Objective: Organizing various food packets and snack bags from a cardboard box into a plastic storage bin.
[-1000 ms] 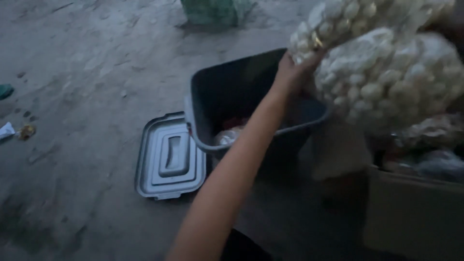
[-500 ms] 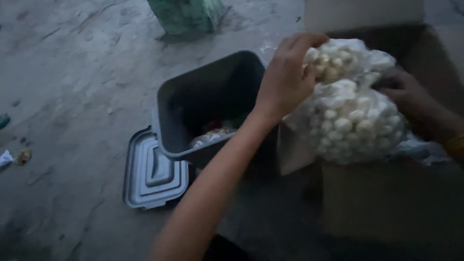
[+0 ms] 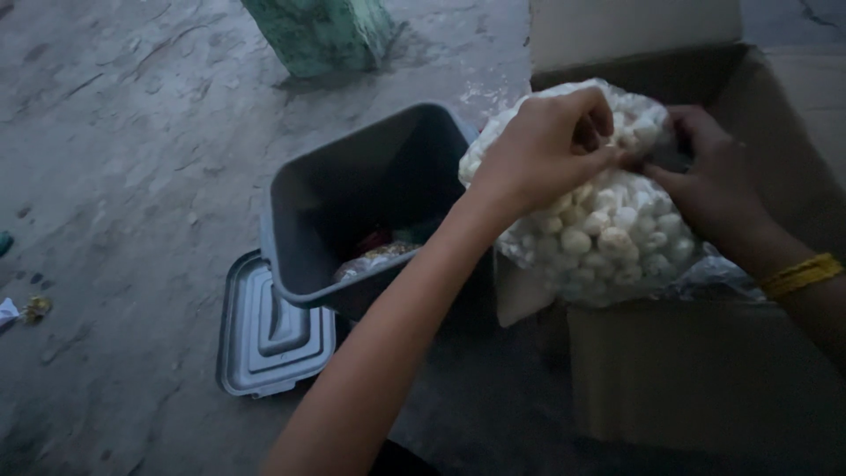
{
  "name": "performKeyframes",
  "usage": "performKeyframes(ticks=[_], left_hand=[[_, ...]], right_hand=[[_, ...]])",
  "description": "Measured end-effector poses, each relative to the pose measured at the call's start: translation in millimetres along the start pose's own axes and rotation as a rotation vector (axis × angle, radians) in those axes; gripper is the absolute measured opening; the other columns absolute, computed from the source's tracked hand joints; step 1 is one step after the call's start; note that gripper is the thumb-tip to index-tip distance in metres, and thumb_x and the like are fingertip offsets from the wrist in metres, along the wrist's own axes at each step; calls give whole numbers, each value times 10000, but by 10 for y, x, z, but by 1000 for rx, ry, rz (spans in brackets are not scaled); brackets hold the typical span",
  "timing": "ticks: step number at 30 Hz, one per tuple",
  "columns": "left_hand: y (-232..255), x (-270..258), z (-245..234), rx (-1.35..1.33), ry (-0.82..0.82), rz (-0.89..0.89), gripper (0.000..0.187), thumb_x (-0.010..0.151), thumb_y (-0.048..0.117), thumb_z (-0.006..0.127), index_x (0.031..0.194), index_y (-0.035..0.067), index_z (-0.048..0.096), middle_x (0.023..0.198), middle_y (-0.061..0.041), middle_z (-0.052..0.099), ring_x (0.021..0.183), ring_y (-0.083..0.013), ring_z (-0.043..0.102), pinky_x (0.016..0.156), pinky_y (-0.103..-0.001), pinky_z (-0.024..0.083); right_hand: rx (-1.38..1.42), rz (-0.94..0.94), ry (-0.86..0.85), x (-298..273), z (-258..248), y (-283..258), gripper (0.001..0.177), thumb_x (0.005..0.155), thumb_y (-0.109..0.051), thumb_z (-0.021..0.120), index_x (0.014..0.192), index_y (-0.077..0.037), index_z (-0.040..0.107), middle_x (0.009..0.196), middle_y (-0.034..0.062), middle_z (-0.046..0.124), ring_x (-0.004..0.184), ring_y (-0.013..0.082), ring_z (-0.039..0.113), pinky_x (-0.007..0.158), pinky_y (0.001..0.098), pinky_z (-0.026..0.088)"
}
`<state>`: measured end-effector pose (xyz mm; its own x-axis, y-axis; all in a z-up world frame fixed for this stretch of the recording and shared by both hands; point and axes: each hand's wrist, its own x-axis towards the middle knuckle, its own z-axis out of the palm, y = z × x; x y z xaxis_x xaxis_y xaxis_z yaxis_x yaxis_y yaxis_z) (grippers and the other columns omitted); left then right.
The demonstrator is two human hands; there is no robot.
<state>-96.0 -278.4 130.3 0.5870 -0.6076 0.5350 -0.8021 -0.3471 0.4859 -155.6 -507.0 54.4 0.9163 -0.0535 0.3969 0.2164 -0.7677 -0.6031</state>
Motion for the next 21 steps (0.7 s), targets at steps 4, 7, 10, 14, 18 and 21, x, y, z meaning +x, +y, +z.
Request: performKeyframes(ticks=[4, 7, 10, 14, 18, 21], left_hand=[[-54, -8, 27, -102, 15, 16, 129, 885, 191, 768, 954, 94, 718, 843, -45, 768, 789, -135, 773, 745, -293, 628], [-43, -28, 46, -220, 14, -58, 105, 850, 111, 763, 936, 75, 715, 831, -57, 773, 778, -153, 789, 723, -296, 628], [-75, -54, 98, -225, 39, -85, 120, 857, 45, 711, 972, 80, 720, 854, -55, 780, 799, -157, 795, 745, -297, 634], [-12, -134, 61, -287, 75, -27, 136, 856, -3, 688, 977, 58, 695, 892, -69, 768, 853, -171, 788, 802, -307, 642], [63, -153, 1, -288, 101, -109, 127, 857, 25, 739, 971, 40, 686, 888, -78, 766, 838, -169, 779, 776, -313, 629], [17, -185, 18, -397, 119, -107, 160, 850, 14, 739, 993, 26, 667, 889, -82, 752, 863, -166, 772, 787, -315, 623]], right_hand=[[49, -234, 113, 52, -143, -309, 663, 878, -289, 837, 1400, 8, 557, 1319, 227, 635, 1164, 322, 659, 923, 448, 565], [-34, -370, 130, 75, -163, -347, 407, 972, -295, 805, 1256, -39, 669, 1244, 164, 708, 1138, 275, 711, 960, 422, 604], [-172, -448, 124, 46, -196, -528, 273, 984, -215, 759, 1183, -34, 712, 1215, 167, 722, 1112, 278, 713, 911, 396, 608], [-76, -315, 1, 81, -176, -520, 274, 968, -211, 760, 1171, -36, 705, 1110, 138, 738, 951, 208, 739, 798, 338, 622], [-77, -250, -18, 104, -193, -613, 315, 930, -204, 758, 1192, -34, 713, 1091, 137, 748, 898, 203, 741, 735, 347, 622], [-25, -159, -71, 115, -287, -777, 295, 898, -231, 756, 1149, -78, 747, 1015, 113, 762, 826, 185, 753, 696, 350, 616]])
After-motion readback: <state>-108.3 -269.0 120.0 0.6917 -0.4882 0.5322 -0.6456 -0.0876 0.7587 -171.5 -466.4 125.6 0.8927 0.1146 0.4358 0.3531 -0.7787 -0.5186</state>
